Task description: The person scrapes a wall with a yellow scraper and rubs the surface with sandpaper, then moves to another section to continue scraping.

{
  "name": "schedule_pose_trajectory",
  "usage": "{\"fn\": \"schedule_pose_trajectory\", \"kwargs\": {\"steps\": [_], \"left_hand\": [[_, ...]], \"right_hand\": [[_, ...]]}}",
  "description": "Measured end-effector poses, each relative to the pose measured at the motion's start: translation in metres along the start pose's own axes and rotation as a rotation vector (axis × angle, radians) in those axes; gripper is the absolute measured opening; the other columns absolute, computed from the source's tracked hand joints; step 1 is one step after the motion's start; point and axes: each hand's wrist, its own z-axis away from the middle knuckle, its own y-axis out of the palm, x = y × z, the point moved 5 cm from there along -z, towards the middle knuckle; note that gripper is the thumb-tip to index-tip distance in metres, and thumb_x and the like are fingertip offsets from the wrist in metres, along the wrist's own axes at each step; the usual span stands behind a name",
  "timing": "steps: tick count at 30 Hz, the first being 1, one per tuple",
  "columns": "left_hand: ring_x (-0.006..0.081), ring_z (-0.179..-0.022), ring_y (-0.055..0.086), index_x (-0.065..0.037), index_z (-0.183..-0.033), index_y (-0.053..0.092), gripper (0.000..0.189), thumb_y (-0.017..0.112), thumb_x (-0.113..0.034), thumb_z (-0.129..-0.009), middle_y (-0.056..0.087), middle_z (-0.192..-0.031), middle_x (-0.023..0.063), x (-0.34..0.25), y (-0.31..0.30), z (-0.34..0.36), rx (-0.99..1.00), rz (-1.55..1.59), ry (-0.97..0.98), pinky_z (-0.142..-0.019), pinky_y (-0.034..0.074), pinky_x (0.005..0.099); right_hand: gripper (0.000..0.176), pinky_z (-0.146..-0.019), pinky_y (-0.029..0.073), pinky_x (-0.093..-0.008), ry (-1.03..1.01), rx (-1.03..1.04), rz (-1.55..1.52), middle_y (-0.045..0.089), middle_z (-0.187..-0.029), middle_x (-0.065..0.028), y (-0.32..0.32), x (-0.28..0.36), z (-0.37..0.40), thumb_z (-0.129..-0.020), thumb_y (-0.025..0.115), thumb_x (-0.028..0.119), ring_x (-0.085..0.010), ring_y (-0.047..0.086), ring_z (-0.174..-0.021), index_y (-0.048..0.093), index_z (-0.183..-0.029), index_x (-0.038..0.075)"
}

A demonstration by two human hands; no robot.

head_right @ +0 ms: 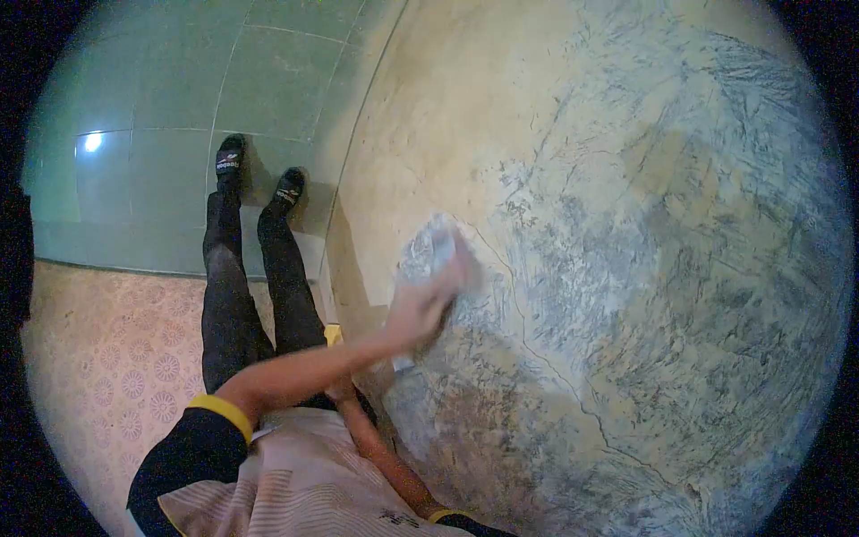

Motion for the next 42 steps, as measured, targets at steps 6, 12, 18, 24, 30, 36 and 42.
{"fn": "schedule_pose_trajectory", "kwargs": {"steps": [6, 12, 18, 24, 30, 36, 42], "left_hand": [[0.0382, -0.085, 0.065, -0.006, -0.105, 0.066, 0.025, 0.051, -0.021, -0.092, 0.064, -0.092, 0.0226, 0.095, -0.024, -0.002, -0.06, 0.017, -0.473, -0.073, 0.051, 0.0393], [0.0316, -0.094, 0.065, -0.006, -0.118, 0.06, 0.03, 0.044, -0.02, -0.096, 0.065, -0.103, 0.0194, -0.007, 0.004, -0.005, 0.153, -0.118, -0.127, -0.079, 0.049, 0.0386], [0.0357, -0.084, 0.065, -0.008, -0.114, 0.061, 0.026, 0.048, -0.018, -0.093, 0.065, -0.091, 0.0212, 0.052, -0.021, -0.021, -0.066, 0.076, -0.249, -0.073, 0.049, 0.0396], [0.0354, -0.095, 0.062, -0.011, -0.125, 0.056, 0.034, 0.049, -0.016, -0.092, 0.061, -0.111, 0.0206, -0.014, 0.0, -0.05, 0.088, -0.051, -0.158, -0.08, 0.05, 0.0379], [0.0306, -0.094, 0.065, -0.005, -0.119, 0.058, 0.03, 0.053, -0.016, -0.092, 0.063, -0.109, 0.0191, 0.05, -0.015, 0.008, 0.091, -0.041, 0.082, -0.079, 0.05, 0.0379], [0.0337, -0.083, 0.067, -0.005, -0.115, 0.06, 0.026, 0.053, -0.012, -0.091, 0.067, -0.097, 0.0162, -0.034, -0.052, -0.122, -0.152, 0.117, 0.099, -0.069, 0.051, 0.0367], [0.0346, -0.081, 0.066, -0.006, -0.109, 0.062, 0.023, 0.058, -0.007, -0.086, 0.065, -0.094, 0.0201, -0.048, -0.018, -0.088, -0.094, -0.014, 0.256, -0.067, 0.05, 0.0388]], "right_hand": [[0.022, -0.047, 0.04, -0.0278, 0.435, 0.05, 0.049, 0.055, -0.065, -0.001, -0.009, 0.08, 0.0, -0.092, 0.059, 0.027, -0.012, 0.051, -0.054, 0.051, -0.088, 0.006], [0.057, -0.056, 0.043, -0.0373, 0.287, 0.031, 0.073, 0.059, -0.068, -0.0087, 0.007, 0.106, -0.006, -0.09, 0.047, 0.059, -0.0232, 0.057, -0.063, 0.059, -0.081, 0.003], [0.055, -0.087, 0.046, -0.0393, 0.085, -0.148, 0.207, 0.063, -0.111, -0.0191, 0.016, 0.08, -0.001, -0.09, 0.05, 0.053, -0.0303, 0.059, -0.107, 0.062, -0.11, 0.003], [0.049, -0.084, 0.043, -0.0388, 0.12, 0.126, -0.013, 0.058, -0.113, -0.0081, 0.028, 0.052, 0.008, -0.094, 0.053, 0.039, -0.0166, 0.053, -0.106, 0.052, -0.126, 0.002], [0.03, -0.062, 0.044, -0.0326, 0.062, -0.119, -0.026, 0.056, -0.076, -0.0041, 0.021, 0.068, -0.019, -0.097, 0.049, 0.033, -0.0178, 0.054, -0.067, 0.059, -0.097, 0.005], [0.022, -0.045, 0.035, -0.0259, 0.71, -0.08, -0.324, 0.05, -0.06, -0.001, 0.019, 0.11, -0.033, -0.093, 0.051, 0.023, -0.0101, 0.046, -0.049, 0.05, -0.077, 0.007], [0.022, -0.046, 0.04, -0.0272, 0.367, -0.055, -0.174, 0.053, -0.058, -0.0016, -0.002, 0.113, -0.046, -0.084, 0.057, 0.026, -0.013, 0.052, -0.05, 0.051, -0.074, 0.008]]}}
